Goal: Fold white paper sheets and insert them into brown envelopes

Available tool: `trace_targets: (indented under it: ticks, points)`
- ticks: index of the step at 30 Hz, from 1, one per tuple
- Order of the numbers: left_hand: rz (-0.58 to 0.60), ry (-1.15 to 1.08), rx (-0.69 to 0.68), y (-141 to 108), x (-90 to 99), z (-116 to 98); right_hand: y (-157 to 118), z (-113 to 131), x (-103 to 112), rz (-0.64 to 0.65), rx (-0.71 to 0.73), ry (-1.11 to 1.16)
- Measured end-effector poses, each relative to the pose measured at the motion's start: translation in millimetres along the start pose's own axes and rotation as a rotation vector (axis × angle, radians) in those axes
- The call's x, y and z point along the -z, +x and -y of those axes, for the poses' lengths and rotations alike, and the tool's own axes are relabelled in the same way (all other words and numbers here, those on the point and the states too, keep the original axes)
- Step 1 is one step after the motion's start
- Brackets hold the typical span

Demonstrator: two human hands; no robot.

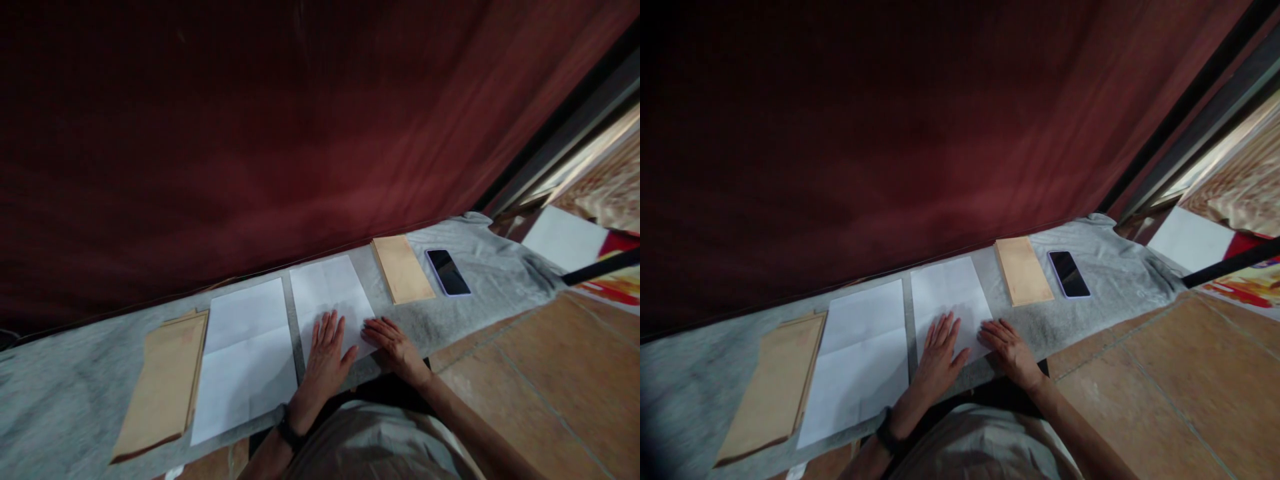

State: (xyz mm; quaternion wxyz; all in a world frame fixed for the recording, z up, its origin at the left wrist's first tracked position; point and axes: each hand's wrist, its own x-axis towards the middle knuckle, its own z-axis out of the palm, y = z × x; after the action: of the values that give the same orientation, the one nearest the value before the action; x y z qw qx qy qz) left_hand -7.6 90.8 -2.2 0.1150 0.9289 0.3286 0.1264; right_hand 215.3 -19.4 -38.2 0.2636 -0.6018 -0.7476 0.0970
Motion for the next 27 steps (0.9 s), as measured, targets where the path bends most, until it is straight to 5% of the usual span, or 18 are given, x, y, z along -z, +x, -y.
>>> trace_targets:
  ticks: [8, 15, 21, 27]
  points:
    - [0.007, 0.173, 0.181, 85, -10.2, 38, 0, 1, -2, -0.003, -0.03, -0.002]
    - [-0.048, 0.256, 0.345, 101, -9.2, 67, 4, 10, 2, -0.007, -0.064, -0.021]
    - [-0.09, 0.119, 0.07, 123, -25.2, 39, 6, 15, 6, 0.007, -0.08, -0.007]
    - [-0.089, 0.07, 0.17, 122, -17.6, 56, 7, 13, 8, 0.019, -0.073, 0.013]
